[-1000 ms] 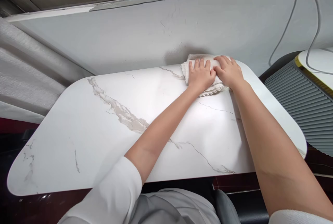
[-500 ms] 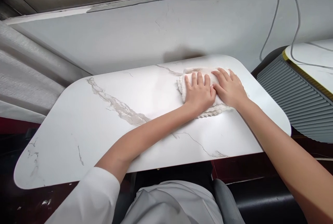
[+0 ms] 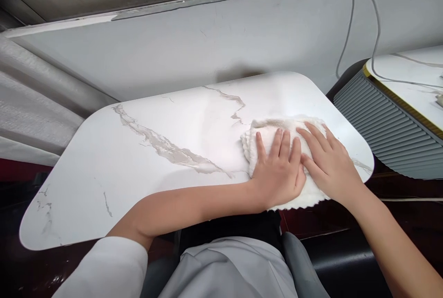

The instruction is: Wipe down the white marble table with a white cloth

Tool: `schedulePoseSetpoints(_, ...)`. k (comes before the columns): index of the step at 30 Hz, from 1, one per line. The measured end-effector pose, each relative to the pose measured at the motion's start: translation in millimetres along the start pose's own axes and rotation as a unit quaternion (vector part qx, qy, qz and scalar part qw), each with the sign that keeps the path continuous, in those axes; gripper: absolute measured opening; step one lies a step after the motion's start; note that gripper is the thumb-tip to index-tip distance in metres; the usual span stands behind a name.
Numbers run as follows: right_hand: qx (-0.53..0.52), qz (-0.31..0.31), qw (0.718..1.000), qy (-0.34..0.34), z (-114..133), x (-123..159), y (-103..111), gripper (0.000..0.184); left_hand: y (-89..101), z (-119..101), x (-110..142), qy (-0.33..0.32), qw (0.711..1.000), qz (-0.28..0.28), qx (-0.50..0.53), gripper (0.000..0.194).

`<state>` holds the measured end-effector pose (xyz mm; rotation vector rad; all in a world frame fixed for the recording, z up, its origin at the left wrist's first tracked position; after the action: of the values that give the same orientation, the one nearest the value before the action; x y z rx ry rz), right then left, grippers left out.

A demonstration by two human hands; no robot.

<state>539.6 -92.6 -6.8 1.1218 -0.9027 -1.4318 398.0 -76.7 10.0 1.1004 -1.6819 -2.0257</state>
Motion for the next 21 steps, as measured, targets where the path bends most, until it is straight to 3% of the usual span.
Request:
schedulePoseSetpoints(4, -0.038, -0.005, 0.999, -0.01, -9.8, 23.4, 8.5, 0.058, 5.7, -19.7, 2.5, -0.018, 1.0, -0.003, -0.004, 0.057)
schedulePoseSetpoints(11, -0.053, -0.047, 0.996, -0.056, -36.1, 43.6, 21.3, 0.058, 10.6, -49.4, -9.7, -0.02, 0.996, -0.064, -0.062, 0.058)
schedulePoseSetpoints(16, -0.09, -0.057, 0.992, -0.072, -64.0, 39.2, 25.1, 0.059, 0.1, -66.4, -28.5, -0.031, 0.998, -0.056, -0.03, 0.056)
schedulePoseSetpoints(21, -0.108, -0.026, 0.991, -0.075, -81.8, 18.6, 27.2, 0.056, -14.3, -68.2, -48.6, -0.017, 0.999, -0.037, -0.001, 0.055)
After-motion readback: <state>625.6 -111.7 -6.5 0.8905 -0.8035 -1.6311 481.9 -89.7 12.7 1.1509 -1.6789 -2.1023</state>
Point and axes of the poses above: each hand's wrist, its own x-axis away from the middle knuckle, its own y-axis out of the back of the hand, z = x × y, the point moved 4 cm from there along -x, towards the middle knuckle, and after that the axes turned 7 degrees about -x, right-handed, at the moved point
